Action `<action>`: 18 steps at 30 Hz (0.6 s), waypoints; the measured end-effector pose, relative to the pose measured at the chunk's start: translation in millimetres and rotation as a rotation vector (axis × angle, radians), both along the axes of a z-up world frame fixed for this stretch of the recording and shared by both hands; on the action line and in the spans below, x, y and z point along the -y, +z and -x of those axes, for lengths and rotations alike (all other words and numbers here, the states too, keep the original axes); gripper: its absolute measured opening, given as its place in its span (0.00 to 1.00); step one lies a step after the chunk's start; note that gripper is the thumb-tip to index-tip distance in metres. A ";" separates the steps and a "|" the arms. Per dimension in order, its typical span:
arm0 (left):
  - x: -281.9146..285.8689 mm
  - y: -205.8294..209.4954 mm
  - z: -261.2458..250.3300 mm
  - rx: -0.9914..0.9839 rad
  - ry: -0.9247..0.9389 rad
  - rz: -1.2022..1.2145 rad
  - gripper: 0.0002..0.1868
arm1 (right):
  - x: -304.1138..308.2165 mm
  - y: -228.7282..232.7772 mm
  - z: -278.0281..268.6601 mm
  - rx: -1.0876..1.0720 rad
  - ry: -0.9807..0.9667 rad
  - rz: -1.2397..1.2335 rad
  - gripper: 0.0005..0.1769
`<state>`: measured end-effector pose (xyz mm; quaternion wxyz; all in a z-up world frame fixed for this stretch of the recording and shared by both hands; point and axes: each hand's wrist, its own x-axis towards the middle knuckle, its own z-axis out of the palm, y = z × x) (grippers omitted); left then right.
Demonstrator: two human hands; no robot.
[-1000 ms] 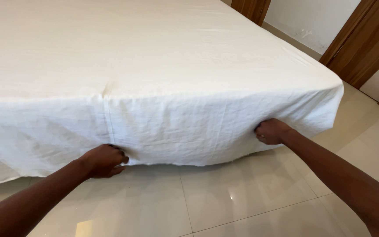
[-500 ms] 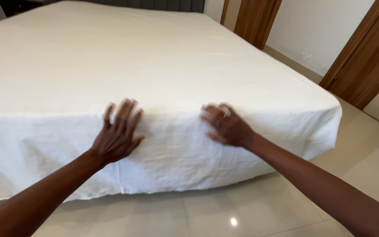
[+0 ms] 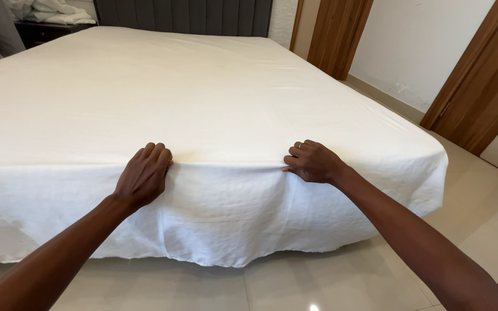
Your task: The person fits a white fitted sheet onto a mattress, smoothing the surface and tucking the edges under the mattress at each corner and along the sides. The person works around the bed, adjusting the sheet to ensure it is snug and wrinkle-free.
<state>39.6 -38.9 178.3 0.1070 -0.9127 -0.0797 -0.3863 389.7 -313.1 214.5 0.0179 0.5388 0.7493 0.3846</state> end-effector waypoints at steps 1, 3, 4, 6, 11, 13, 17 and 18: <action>0.2 1.2 -0.8 -0.008 -0.002 0.014 0.08 | 0.4 1.3 -0.6 -0.004 -0.025 0.033 0.22; 0.9 3.0 -1.1 -0.029 0.016 0.035 0.08 | 1.6 1.8 -2.3 -0.001 -0.014 0.057 0.25; 1.8 3.4 -1.7 -0.041 0.035 0.041 0.07 | 2.4 1.0 -3.2 0.006 0.023 0.048 0.25; 1.7 3.9 -1.0 -0.049 0.041 0.043 0.06 | 4.3 -1.2 -5.1 0.028 0.053 0.034 0.25; 4.5 4.7 2.7 -0.076 0.022 0.040 0.04 | 10.9 -8.8 -3.3 0.061 0.062 0.016 0.25; 6.0 4.3 4.0 -0.089 0.027 0.064 0.04 | 14.2 -13.2 -1.7 0.083 0.057 -0.005 0.25; 5.6 2.6 5.0 -0.120 0.054 0.049 0.05 | 17.6 -14.0 -2.4 0.099 0.084 -0.035 0.25; 3.9 2.2 4.5 -0.133 0.055 0.005 0.07 | 16.9 -14.7 -2.8 0.111 0.065 -0.036 0.25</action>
